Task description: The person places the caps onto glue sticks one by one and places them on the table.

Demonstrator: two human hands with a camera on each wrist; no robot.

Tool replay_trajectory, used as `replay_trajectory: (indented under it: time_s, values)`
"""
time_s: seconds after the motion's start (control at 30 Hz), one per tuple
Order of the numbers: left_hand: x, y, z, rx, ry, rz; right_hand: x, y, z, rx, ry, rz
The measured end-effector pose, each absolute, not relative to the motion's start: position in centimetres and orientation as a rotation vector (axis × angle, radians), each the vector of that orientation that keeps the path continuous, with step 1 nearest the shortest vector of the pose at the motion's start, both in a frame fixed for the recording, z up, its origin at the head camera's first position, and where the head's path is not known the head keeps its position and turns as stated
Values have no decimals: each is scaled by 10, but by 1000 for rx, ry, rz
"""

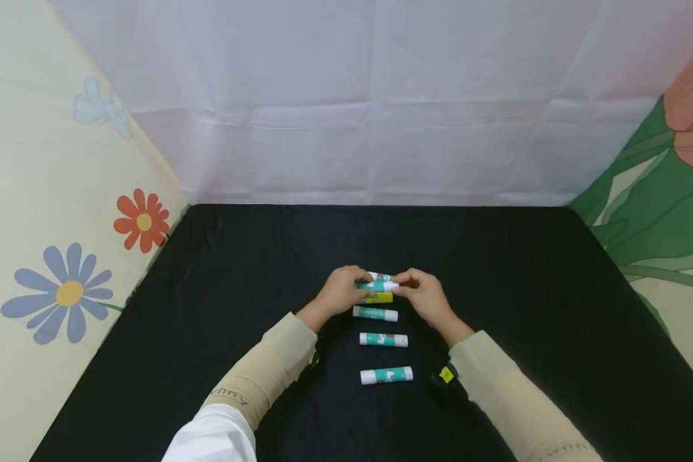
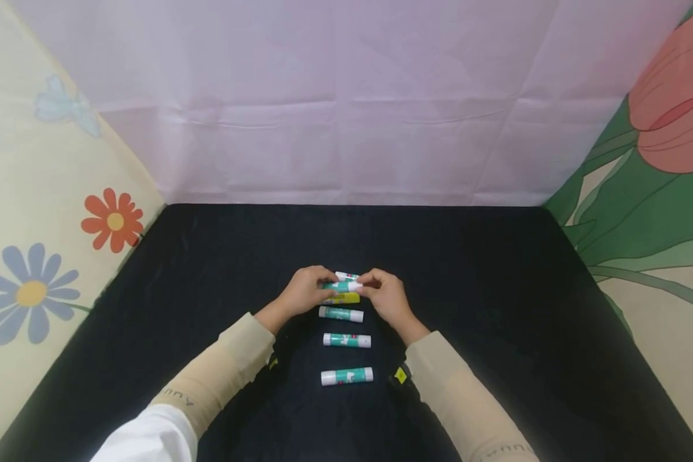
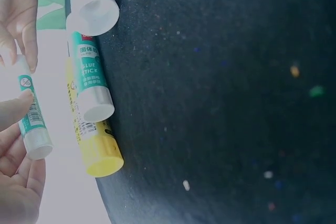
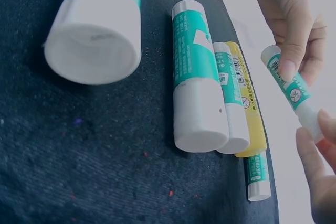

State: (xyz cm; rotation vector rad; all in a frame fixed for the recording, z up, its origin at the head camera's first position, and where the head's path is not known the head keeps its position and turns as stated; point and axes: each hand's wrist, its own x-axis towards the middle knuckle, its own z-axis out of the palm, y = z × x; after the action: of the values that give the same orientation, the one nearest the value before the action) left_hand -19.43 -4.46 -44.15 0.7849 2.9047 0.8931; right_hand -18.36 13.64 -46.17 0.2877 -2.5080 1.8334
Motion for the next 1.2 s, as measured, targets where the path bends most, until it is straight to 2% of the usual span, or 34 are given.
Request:
replay_trajectory:
  time_s: [1.2]
  values:
    - [-194,-40,-442,839,2957,828,-183,137,-458,266,-2483,1901]
